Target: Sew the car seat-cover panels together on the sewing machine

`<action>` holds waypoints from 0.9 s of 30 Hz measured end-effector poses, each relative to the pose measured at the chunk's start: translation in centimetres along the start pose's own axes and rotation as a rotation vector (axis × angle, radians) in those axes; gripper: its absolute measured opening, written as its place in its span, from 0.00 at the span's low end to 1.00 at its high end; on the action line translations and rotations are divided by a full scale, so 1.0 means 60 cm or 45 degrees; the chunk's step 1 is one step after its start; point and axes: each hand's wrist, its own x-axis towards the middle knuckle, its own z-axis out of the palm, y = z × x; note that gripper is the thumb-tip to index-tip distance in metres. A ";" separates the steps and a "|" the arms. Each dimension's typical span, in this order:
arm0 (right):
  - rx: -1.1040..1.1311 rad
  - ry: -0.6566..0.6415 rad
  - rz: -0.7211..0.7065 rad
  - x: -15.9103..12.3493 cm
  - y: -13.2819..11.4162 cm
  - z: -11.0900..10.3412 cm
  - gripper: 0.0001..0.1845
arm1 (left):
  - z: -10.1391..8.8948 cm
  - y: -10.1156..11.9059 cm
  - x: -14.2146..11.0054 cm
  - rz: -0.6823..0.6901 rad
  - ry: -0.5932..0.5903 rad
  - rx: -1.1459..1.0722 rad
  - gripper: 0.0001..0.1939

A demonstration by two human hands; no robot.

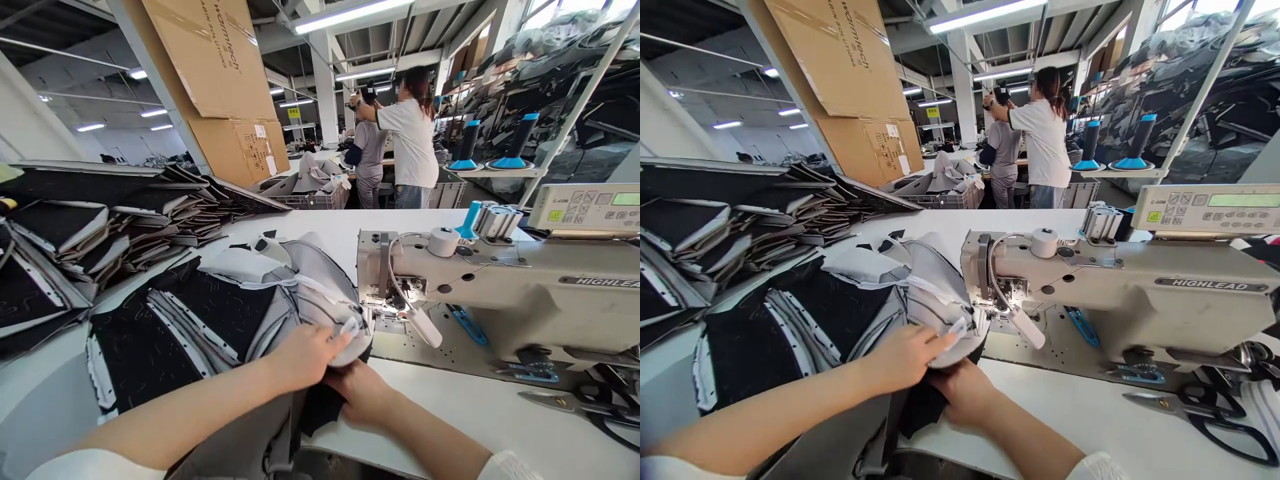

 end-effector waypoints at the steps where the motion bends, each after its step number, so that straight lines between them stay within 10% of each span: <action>1: 0.007 -0.028 0.012 0.000 0.001 0.000 0.31 | 0.002 0.014 0.000 0.081 -0.047 0.014 0.30; 8: 0.679 -0.044 -0.227 -0.044 -0.004 -0.048 0.20 | 0.041 0.032 0.000 0.377 -0.071 -0.047 0.29; 15: 0.250 0.442 0.582 -0.087 0.032 -0.064 0.21 | 0.058 0.033 0.000 0.463 0.062 -0.047 0.20; 19: -0.265 0.548 0.450 -0.025 0.051 -0.068 0.22 | 0.061 0.063 0.008 0.441 -0.060 -0.092 0.14; 27: -0.246 0.397 -0.003 0.176 0.003 -0.073 0.21 | 0.085 0.122 0.049 0.376 -0.261 -0.347 0.21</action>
